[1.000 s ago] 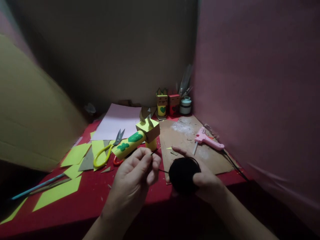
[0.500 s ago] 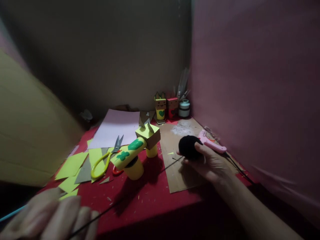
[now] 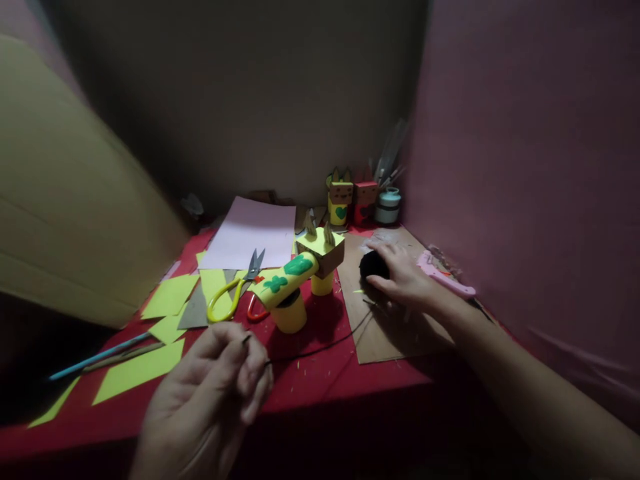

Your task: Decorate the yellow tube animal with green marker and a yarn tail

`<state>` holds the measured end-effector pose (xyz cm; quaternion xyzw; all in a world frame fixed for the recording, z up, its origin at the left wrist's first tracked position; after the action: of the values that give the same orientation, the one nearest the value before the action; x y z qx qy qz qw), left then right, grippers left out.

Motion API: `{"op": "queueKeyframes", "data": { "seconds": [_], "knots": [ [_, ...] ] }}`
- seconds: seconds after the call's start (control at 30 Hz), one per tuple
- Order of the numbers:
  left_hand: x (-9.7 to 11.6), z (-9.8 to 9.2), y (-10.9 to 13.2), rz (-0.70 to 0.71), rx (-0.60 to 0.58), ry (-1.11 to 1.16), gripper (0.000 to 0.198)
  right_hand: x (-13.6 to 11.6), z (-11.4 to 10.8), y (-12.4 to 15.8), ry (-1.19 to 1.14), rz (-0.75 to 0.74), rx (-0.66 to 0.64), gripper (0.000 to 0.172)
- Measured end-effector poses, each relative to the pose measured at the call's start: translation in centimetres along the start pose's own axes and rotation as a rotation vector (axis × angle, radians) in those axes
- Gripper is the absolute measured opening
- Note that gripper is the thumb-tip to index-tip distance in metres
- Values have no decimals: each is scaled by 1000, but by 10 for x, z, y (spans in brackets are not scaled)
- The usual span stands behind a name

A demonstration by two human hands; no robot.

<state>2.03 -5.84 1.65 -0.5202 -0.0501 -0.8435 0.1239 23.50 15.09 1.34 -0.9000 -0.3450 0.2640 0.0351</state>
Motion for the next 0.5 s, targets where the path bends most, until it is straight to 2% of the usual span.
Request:
{"op": "queueKeyframes", "data": {
  "seconds": [0.13, 0.2, 0.3, 0.33, 0.37, 0.43, 0.5],
  "knots": [
    [-15, 19, -12, -42, -76, -87, 24, -36, -32, 31, -34, -96, 178, 37],
    [-27, 27, -15, -76, -150, -124, 24, -59, -35, 53, -194, -116, 184, 25],
    [-41, 43, -14, -106, -215, -134, 22, -93, -17, 79, -444, -162, 39, 24],
    [-44, 50, -12, -106, -216, -120, 22, -99, -7, 85, -534, -149, -15, 32],
    [-45, 56, -11, -103, -216, -98, 23, -102, 0, 89, -629, -130, -37, 43],
    [-45, 66, -8, -102, -202, -42, 23, -105, 22, 93, -807, -56, -194, 56],
    [-39, 66, -6, -101, -175, 3, 24, -104, 38, 97, -858, 8, -369, 50]
  ]
}}
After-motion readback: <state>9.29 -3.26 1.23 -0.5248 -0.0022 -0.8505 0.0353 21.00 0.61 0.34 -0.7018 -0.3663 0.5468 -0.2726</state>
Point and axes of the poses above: each hand's wrist, its own y-axis away from the middle knuckle, its own z-axis out of the palm, x = y × z, the point moved 6 cm from there along -y, towards the middle knuckle, and after that the axes turned 12 degrees about -x, right-handed, at the moved point
